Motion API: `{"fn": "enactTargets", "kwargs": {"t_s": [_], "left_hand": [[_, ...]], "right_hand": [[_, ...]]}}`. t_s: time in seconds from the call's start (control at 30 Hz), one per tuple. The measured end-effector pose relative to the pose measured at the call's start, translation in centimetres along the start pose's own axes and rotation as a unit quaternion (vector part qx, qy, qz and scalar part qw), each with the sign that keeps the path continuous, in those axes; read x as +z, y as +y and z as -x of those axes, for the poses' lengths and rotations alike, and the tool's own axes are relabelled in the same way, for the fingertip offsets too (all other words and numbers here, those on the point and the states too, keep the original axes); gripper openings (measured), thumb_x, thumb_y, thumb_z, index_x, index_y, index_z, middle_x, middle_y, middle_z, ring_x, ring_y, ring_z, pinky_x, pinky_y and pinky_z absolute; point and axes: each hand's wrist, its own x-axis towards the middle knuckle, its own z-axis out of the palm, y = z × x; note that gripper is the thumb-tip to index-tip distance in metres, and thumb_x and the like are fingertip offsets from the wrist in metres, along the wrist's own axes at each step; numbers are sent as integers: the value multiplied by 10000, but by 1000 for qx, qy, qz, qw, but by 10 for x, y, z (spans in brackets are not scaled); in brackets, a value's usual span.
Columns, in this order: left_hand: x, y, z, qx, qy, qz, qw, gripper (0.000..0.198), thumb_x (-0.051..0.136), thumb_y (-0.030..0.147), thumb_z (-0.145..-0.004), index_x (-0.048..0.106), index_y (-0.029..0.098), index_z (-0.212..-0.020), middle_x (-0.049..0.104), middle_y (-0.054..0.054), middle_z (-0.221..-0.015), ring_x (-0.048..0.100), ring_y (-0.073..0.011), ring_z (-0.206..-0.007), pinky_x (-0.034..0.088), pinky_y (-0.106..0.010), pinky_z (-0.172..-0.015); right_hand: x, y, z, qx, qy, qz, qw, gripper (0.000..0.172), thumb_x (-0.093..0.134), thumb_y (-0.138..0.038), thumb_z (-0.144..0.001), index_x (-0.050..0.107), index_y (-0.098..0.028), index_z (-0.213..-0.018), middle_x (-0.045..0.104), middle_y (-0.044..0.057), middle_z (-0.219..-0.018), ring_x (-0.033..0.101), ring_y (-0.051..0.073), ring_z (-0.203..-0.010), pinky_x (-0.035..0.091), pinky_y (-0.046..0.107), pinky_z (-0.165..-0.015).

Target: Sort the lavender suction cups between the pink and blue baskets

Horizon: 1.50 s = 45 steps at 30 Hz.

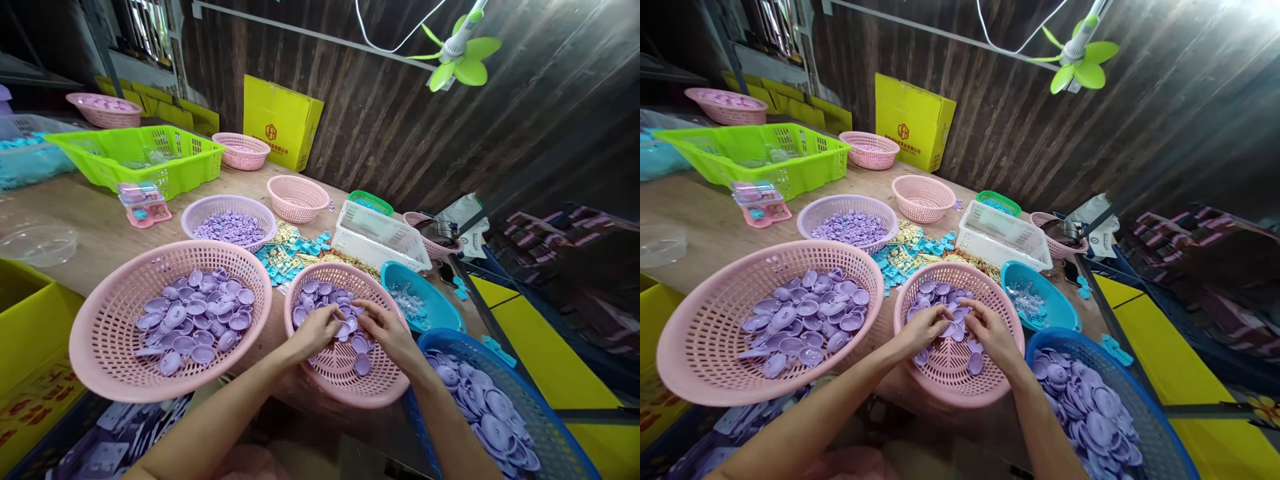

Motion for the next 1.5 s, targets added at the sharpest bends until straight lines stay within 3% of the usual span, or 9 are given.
{"fn": "enactTargets", "kwargs": {"t_s": [0.13,0.37,0.53,0.7,0.9,1.07,1.23,1.37,1.5], "left_hand": [[-4,6,8,-50,-143,223,963,318,560,325,-759,619,81,-955,446,48,-510,427,-54,-392,283,-180,-415],[-5,8,17,-115,-124,382,909,461,745,391,-584,639,60,-887,491,32,-495,445,-50,-388,257,-173,-387],[-2,11,20,-128,-113,419,892,411,786,337,-532,640,56,-794,469,38,-494,404,-23,-421,276,-157,-420],[-2,11,24,-96,-107,355,924,435,764,402,-549,642,75,-810,479,35,-550,417,-37,-458,311,-191,-480],[-1,12,25,-5,-10,138,990,214,599,299,-673,607,101,-593,446,36,-476,389,-60,-470,285,-200,-481],[3,12,27,33,19,87,995,300,477,265,-749,681,92,-883,450,34,-506,382,-64,-449,292,-185,-446],[4,9,28,18,9,67,998,456,448,201,-755,559,86,-1182,419,56,-479,353,-64,-411,307,-179,-438],[6,9,28,53,0,13,999,335,468,213,-772,655,108,-1029,527,11,-568,406,-71,-468,317,-175,-466],[5,13,29,99,24,-65,993,241,485,192,-780,694,130,-884,622,-17,-673,498,-103,-596,353,-181,-567]], "right_hand": [[14,-8,15,-17,16,-42,999,252,539,-435,-770,470,-195,-799,476,-50,-554,430,93,-461,336,211,-434],[26,-9,21,-143,109,187,966,195,450,-318,-844,544,-186,-736,511,-25,-557,492,112,-508,356,223,-506],[26,-4,26,-207,107,283,930,141,421,-265,-858,537,-189,-834,600,-3,-619,573,135,-534,371,225,-506],[25,-5,32,-201,127,291,927,147,395,-262,-869,502,-188,-800,598,7,-624,576,140,-541,378,232,-514],[37,-16,38,-114,167,97,975,177,385,-343,-885,470,-189,-863,539,-24,-588,515,104,-503,393,217,-505],[45,-14,36,-78,129,0,989,212,432,-391,-859,484,-186,-844,480,-42,-551,445,87,-476,357,209,-466],[45,-11,34,-15,70,-190,979,265,538,-434,-785,473,-183,-839,478,-55,-525,388,64,-423,287,185,-400],[45,-14,33,34,65,-303,950,321,605,-447,-711,459,-184,-823,469,-68,-501,353,48,-384,248,169,-370],[48,-12,32,37,74,-299,951,342,606,-466,-699,452,-190,-830,478,-66,-508,358,54,-377,253,171,-359]]}}
